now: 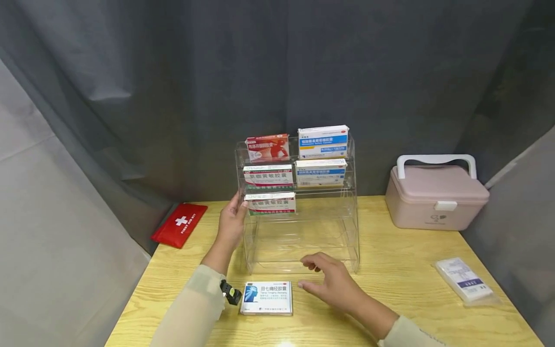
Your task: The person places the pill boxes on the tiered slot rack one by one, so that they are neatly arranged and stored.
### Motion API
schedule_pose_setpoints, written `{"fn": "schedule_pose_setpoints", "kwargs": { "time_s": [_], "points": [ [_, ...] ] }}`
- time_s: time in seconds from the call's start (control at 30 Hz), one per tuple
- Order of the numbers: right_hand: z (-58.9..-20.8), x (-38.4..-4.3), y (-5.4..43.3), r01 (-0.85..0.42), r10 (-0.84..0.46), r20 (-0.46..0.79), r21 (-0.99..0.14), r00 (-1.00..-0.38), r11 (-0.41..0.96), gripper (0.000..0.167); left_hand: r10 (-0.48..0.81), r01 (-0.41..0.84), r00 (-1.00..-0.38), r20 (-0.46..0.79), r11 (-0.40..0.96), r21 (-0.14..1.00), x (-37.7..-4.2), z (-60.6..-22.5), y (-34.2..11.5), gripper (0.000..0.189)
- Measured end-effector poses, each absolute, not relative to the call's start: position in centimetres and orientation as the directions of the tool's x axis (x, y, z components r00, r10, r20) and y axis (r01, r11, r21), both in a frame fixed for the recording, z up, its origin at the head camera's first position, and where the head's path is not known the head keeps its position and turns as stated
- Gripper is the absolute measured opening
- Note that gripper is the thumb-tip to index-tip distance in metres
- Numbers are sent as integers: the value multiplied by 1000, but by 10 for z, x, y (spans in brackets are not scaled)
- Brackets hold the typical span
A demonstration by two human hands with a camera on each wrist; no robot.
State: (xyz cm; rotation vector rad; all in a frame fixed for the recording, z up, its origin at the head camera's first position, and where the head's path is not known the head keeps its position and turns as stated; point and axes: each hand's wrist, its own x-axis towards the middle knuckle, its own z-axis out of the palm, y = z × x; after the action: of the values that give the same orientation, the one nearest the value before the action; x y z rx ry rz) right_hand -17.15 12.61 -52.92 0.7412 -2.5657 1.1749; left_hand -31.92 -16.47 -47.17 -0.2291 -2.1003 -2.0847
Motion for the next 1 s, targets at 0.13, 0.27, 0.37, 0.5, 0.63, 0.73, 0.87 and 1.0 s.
{"fn": "schedule_pose_setpoints", "kwargs": {
  "time_s": [0.13, 0.27, 0.37, 0.5, 0.63, 0.73, 0.87, 1.0],
  "points": [
    [-547, -163, 120, -463, -452, 213, -683, -866, 564, 58, -22, 228, -973, 229, 9, 974, -319, -471, -165, 57],
    [-556, -160, 112, -460, -513, 116, -639, -850, 616, 69, -17, 227, -974, 227, 2, 974, -319, -473, -166, 58],
    [-559, -159, 107, -472, -526, 93, -593, -845, 653, 71, -16, 226, -974, 226, 2, 974, -320, -473, -166, 58],
    [-564, -160, 102, -484, -530, 83, -545, -844, 685, 75, -16, 230, -973, 230, 6, 973, -319, -471, -164, 58],
    [-566, -163, 99, -501, -540, 88, -519, -837, 692, 79, -19, 236, -972, 236, -4, 972, -319, -469, -163, 58],
    [-566, -166, 96, -503, -547, 82, -521, -833, 689, 79, -24, 236, -972, 236, -5, 972, -320, -469, -163, 58],
    [-567, -166, 94, -495, -552, 62, -534, -831, 685, 78, -23, 227, -974, 227, -3, 974, -320, -470, -163, 57],
    [-568, -166, 93, -486, -555, 41, -539, -831, 688, 81, -26, 223, -975, 223, 4, 975, -320, -472, -165, 57]
  ]
}}
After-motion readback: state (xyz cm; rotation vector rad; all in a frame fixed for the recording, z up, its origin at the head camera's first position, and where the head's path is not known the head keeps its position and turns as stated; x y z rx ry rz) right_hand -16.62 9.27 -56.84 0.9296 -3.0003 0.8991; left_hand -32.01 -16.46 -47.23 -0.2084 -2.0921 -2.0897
